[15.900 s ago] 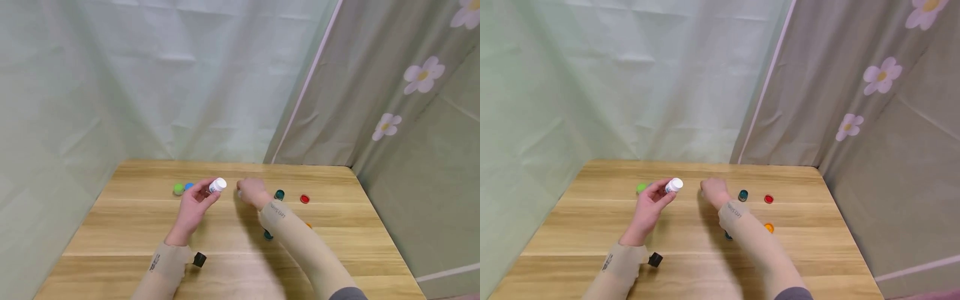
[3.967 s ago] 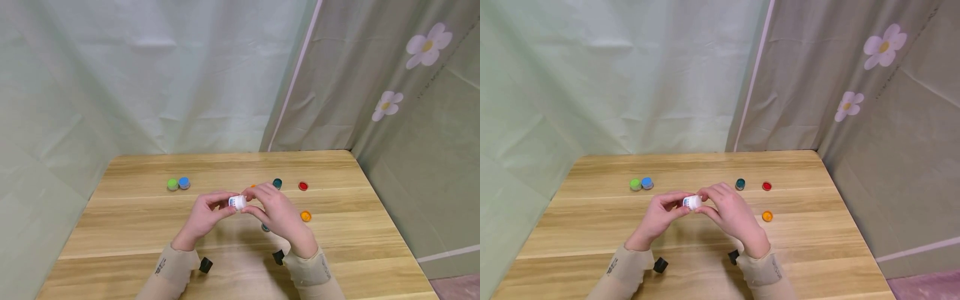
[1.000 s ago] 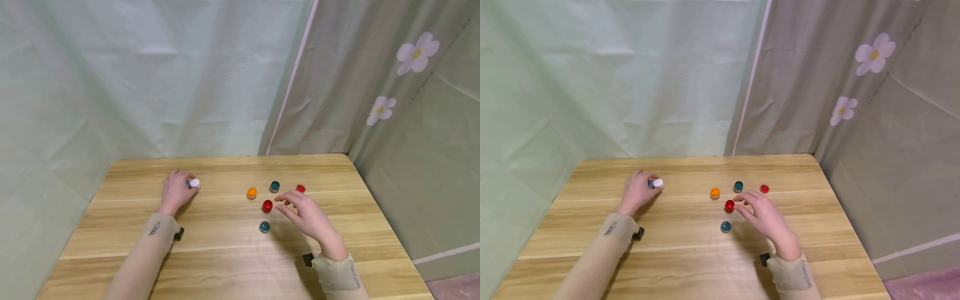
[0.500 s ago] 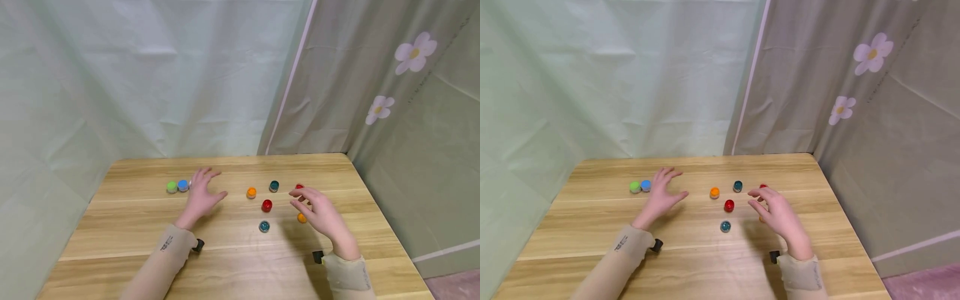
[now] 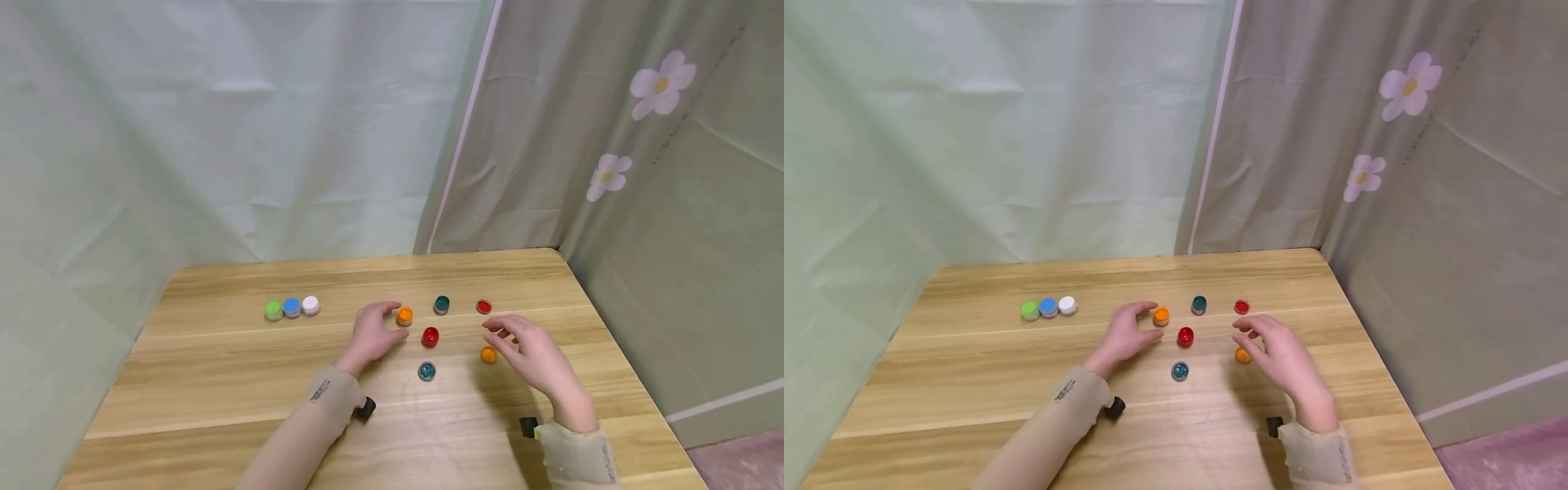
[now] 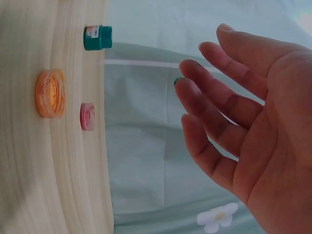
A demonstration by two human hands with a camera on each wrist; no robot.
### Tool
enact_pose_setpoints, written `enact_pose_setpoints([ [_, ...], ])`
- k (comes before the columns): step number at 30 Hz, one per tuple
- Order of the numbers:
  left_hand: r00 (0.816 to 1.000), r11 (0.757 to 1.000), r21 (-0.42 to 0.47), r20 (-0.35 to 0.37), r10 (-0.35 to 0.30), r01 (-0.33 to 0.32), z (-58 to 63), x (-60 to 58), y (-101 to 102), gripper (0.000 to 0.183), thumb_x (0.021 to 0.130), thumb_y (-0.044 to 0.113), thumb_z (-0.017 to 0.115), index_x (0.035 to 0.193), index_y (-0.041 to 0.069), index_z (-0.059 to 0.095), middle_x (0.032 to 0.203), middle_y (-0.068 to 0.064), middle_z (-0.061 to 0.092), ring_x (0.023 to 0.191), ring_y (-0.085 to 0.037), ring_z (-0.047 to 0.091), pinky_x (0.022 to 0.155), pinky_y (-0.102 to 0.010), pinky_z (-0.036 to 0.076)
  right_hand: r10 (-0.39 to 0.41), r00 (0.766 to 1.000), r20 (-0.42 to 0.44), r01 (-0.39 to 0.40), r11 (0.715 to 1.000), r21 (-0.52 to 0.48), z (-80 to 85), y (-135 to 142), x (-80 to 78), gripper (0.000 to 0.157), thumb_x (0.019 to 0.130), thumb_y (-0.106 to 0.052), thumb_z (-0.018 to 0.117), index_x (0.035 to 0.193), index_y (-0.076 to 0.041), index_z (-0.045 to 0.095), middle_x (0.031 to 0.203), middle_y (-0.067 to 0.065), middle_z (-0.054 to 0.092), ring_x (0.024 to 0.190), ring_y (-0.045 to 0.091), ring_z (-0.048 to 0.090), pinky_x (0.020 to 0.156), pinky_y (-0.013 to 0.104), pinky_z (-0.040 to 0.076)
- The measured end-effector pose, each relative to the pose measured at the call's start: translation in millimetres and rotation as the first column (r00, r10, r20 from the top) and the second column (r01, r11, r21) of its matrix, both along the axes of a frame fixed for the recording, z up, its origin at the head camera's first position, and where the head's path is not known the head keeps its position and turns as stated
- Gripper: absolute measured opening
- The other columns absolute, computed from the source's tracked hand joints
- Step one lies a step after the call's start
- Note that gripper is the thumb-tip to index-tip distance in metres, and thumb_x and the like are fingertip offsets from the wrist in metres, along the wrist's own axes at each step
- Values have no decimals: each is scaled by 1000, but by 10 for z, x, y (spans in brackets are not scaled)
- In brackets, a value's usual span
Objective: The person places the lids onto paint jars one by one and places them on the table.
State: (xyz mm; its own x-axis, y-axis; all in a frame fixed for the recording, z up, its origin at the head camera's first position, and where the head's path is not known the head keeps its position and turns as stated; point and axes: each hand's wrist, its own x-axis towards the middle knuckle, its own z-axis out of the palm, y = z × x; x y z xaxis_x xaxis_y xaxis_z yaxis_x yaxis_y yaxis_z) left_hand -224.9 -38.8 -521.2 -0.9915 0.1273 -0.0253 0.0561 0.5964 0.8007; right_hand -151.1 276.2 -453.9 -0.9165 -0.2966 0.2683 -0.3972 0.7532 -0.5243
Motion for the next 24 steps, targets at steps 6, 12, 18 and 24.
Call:
enact_pose_setpoints([
  [6, 998, 995, -74, -8, 59, -60, -68, -62, 89, 56, 89, 27, 89, 140, 12, 70, 145, -14, 58, 131, -35, 44, 112, -53, 38, -2, 1000, 0, 2, 1000, -1, 7, 5, 10, 22, 106, -28, 72, 124, -16, 76, 122, -1, 74, 96, 14, 69, 86, 46, 59],
  [12, 993, 987, -109, -13, 115, -115, -93, -104, 114, 50, 90, 33, 89, 134, 13, 74, 139, -12, 59, 126, -35, 44, 106, -52, 38, 9, 1000, -5, -9, 1000, -12, 26, -15, 13, 22, 105, -25, 73, 124, -16, 76, 122, 0, 75, 97, 15, 70, 86, 50, 61],
  [18, 990, 988, 62, 34, 136, -138, -85, -120, 78, 47, 93, 29, 87, 133, 10, 72, 135, -11, 64, 125, -33, 51, 112, -50, 40, 0, 1000, -10, -1, 1000, -19, 33, -17, 18, 23, 105, -23, 73, 124, -12, 76, 118, 2, 76, 97, 17, 70, 86, 51, 60],
  [24, 990, 865, 484, 37, 135, -136, 13, -39, -89, 43, 96, 22, 84, 135, 9, 71, 124, -7, 72, 109, -25, 65, 97, -33, 55, 4, 1000, -19, -5, 1000, -12, 13, 5, 0, 23, 105, -23, 73, 124, -12, 76, 117, 0, 76, 95, 16, 70, 86, 50, 60],
])
